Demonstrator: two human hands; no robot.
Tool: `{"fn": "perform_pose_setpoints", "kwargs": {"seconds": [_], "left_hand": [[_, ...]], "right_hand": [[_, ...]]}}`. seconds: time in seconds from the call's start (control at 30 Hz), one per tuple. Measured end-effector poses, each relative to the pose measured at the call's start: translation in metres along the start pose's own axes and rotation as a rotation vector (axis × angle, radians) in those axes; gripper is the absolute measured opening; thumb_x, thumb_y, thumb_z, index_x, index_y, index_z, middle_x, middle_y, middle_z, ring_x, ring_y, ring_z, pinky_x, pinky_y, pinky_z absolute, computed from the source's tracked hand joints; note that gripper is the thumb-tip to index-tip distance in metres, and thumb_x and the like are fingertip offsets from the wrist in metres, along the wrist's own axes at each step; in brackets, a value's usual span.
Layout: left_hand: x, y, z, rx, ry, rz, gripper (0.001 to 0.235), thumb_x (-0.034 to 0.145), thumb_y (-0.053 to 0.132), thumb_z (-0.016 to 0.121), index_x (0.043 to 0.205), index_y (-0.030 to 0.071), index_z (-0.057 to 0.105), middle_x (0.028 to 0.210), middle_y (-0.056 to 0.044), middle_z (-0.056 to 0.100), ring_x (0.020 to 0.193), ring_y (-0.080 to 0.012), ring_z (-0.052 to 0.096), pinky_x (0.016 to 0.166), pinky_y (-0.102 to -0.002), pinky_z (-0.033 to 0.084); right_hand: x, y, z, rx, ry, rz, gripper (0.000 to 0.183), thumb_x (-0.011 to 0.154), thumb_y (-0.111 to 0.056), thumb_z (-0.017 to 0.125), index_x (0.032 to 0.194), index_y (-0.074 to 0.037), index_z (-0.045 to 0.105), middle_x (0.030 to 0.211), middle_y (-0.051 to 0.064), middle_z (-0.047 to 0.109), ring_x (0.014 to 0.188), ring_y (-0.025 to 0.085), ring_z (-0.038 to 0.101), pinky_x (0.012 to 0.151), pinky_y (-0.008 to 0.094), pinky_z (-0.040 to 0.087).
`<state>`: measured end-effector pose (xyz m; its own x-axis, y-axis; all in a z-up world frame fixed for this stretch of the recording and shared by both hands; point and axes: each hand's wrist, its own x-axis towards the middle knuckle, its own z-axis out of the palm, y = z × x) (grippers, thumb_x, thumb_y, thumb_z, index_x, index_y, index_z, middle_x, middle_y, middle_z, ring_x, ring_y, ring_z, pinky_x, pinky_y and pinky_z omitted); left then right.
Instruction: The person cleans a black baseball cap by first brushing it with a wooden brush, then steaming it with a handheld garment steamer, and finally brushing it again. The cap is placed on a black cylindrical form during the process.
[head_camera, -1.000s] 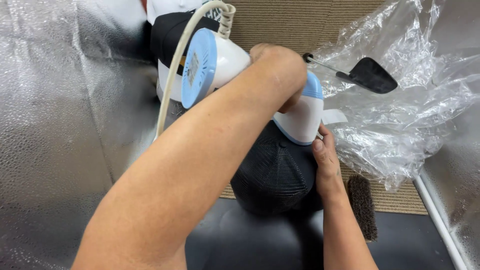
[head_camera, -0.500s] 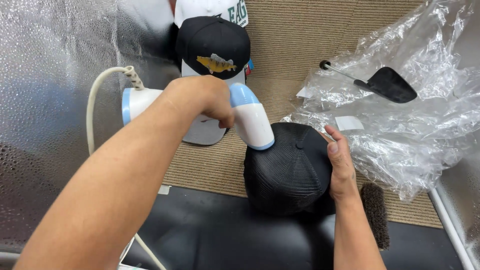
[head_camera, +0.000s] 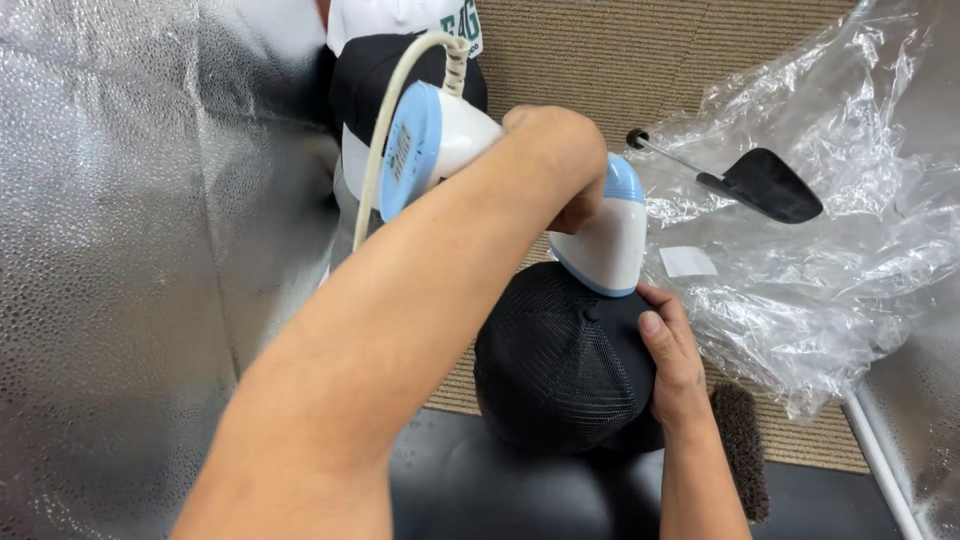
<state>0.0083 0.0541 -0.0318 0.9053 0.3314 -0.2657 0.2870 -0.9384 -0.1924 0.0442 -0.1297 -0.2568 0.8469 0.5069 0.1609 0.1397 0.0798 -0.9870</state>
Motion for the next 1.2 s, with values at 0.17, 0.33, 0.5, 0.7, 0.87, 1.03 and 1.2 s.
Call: {"fn": "perform_pose_setpoints", "kwargs": {"seconds": [0.17, 0.33, 0.5, 0.7, 0.87, 1.03, 1.2], "left_hand": [[0.0, -0.023, 0.01, -0.071, -0.014, -0.095, 0.03, 0.062, 0.018, 0.079, 0.092, 0.014, 0.081, 0.092, -0.009, 0.075, 0.095, -0.0302, 0.073, 0.092, -0.049, 0.053], [-0.046, -0.054, 0.022, -0.125, -0.155, -0.199, 0.045, 0.07, 0.025, 0.08, 0.112, 0.01, 0.079, 0.113, -0.012, 0.076, 0.11, -0.0329, 0.07, 0.096, -0.054, 0.052], [-0.101, -0.059, 0.067, -0.209, 0.153, -0.166, 0.042, 0.075, 0.028, 0.072, 0.108, 0.003, 0.076, 0.083, -0.018, 0.075, 0.081, -0.0363, 0.076, 0.072, -0.058, 0.061], [-0.172, -0.021, 0.088, -0.124, 0.321, -0.081, 0.044, 0.081, 0.009, 0.062, 0.123, -0.005, 0.061, 0.079, -0.02, 0.074, 0.076, -0.0386, 0.077, 0.065, -0.058, 0.061], [-0.163, 0.021, 0.101, 0.115, 0.545, 0.032, 0.02, 0.081, 0.007, 0.062, 0.1, 0.003, 0.067, 0.067, -0.01, 0.071, 0.066, -0.0324, 0.075, 0.064, -0.046, 0.058], [-0.164, 0.046, 0.124, 0.268, 0.747, -0.082, 0.006, 0.092, 0.021, 0.056, 0.094, 0.023, 0.061, 0.074, -0.002, 0.074, 0.065, -0.0239, 0.073, 0.06, -0.036, 0.049], [-0.174, 0.049, 0.127, 0.334, 0.625, -0.16, 0.009, 0.094, 0.019, 0.054, 0.099, 0.021, 0.061, 0.081, -0.001, 0.075, 0.07, -0.0236, 0.072, 0.063, -0.038, 0.048]], "right_hand": [[0.001, -0.009, 0.003, 0.037, 0.005, 0.001, 0.059, 0.09, -0.044, 0.059, 0.137, -0.01, 0.062, 0.102, 0.017, 0.062, 0.092, 0.023, 0.058, 0.077, 0.032, 0.051], [0.0, -0.01, 0.003, 0.112, -0.023, 0.009, 0.06, 0.091, -0.041, 0.06, 0.14, -0.006, 0.056, 0.106, 0.017, 0.064, 0.093, 0.022, 0.062, 0.076, 0.03, 0.053], [-0.003, -0.014, 0.002, 0.114, -0.06, -0.027, 0.061, 0.094, -0.039, 0.06, 0.142, -0.003, 0.053, 0.121, 0.017, 0.065, 0.102, 0.021, 0.063, 0.083, 0.032, 0.055], [0.001, -0.044, 0.0, -0.108, -0.1, 0.045, 0.06, 0.083, -0.035, 0.068, 0.136, -0.009, 0.062, 0.126, 0.016, 0.063, 0.112, 0.028, 0.062, 0.095, 0.043, 0.053], [0.034, -0.064, 0.003, -0.556, -0.168, 0.106, 0.056, 0.085, -0.057, 0.07, 0.123, -0.016, 0.066, 0.117, 0.012, 0.068, 0.116, 0.03, 0.062, 0.096, 0.044, 0.048], [0.01, -0.11, 0.016, -0.582, -0.281, 0.354, 0.043, 0.085, -0.044, 0.057, 0.12, -0.022, 0.046, 0.1, 0.002, 0.051, 0.091, 0.015, 0.043, 0.08, 0.029, 0.035], [0.008, -0.115, 0.02, -0.456, -0.337, 0.311, 0.056, 0.088, -0.041, 0.057, 0.142, -0.025, 0.06, 0.131, 0.002, 0.067, 0.117, 0.013, 0.061, 0.101, 0.026, 0.045]]}}
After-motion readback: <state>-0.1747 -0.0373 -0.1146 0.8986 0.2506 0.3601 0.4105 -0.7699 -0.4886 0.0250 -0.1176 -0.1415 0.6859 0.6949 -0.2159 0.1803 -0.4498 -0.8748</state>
